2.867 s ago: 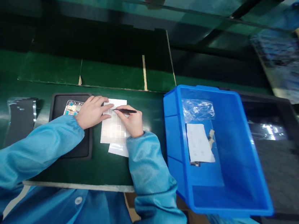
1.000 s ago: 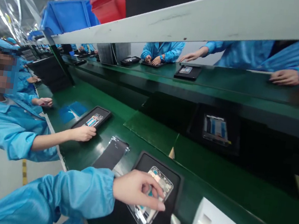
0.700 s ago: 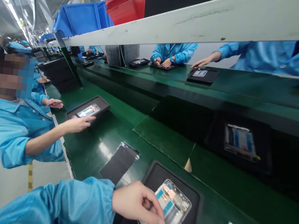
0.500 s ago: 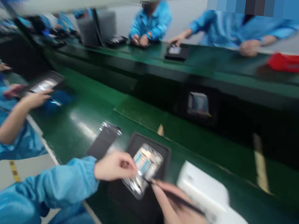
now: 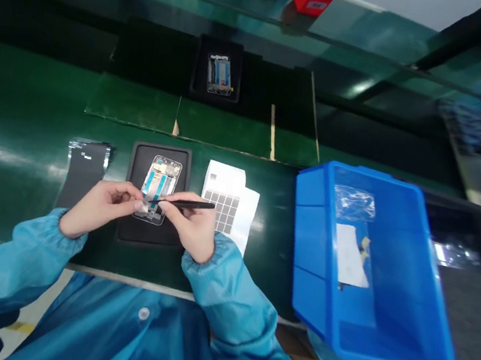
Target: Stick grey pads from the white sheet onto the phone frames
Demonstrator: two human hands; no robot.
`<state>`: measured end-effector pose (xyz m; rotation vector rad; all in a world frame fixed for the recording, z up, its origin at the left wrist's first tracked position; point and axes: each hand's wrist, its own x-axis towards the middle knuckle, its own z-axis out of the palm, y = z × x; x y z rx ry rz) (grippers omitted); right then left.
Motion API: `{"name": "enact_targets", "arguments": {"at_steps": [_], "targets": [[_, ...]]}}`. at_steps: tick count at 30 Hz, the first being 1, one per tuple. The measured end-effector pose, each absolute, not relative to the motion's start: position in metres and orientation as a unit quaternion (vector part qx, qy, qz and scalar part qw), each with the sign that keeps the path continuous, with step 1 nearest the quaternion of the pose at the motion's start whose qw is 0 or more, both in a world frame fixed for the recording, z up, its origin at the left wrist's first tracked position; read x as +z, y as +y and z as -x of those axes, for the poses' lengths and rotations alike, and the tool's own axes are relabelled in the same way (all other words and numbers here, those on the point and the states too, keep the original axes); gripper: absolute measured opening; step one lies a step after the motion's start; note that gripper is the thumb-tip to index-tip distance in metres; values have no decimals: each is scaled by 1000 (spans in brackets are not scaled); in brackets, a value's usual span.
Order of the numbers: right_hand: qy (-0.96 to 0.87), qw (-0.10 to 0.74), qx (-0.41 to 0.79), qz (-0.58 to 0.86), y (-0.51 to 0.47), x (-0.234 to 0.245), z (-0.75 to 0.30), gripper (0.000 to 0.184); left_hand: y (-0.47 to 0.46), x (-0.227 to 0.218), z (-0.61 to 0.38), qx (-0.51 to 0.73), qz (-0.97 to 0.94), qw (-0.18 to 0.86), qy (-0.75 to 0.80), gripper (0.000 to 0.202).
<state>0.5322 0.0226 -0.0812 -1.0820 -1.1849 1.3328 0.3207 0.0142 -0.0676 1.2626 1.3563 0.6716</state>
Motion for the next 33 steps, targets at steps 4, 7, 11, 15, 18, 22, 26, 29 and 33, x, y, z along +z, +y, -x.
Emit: {"name": "enact_targets", "arguments": {"at_steps": [4, 7, 11, 15, 18, 22, 26, 29, 33], "targets": [[-475, 503, 537, 482, 22, -87, -531, 14, 15, -69, -321, 274, -533, 546, 585, 25], [-448, 506, 546, 496, 20, -90, -530, 16, 16, -68, -320, 279, -523, 538, 599, 26], [-441, 493, 571, 487, 17, -87, -526, 20, 18, -64, -319, 276, -518, 547, 597, 26], [-445, 491, 572, 483, 16, -82, -521, 19, 19, -63, -319, 270, -529, 550, 587, 28], [-441, 490, 570, 490, 16, -83, -520, 19, 19, -63, -318, 268, -539, 545, 583, 27], [-439, 495, 548, 512, 15, -88, -523, 20, 19, -63, -313, 260, -564, 506, 599, 30], [-449, 509, 490, 547, 21, -96, -529, 22, 24, -71, -313, 243, -638, 308, 663, 28], [-461, 497, 464, 570, 31, -101, -530, 31, 32, -82, -326, 114, -719, 140, 671, 31], [-474, 481, 448, 587, 43, -110, -526, 35, 40, -90, -345, 2, -762, 82, 643, 28]]}}
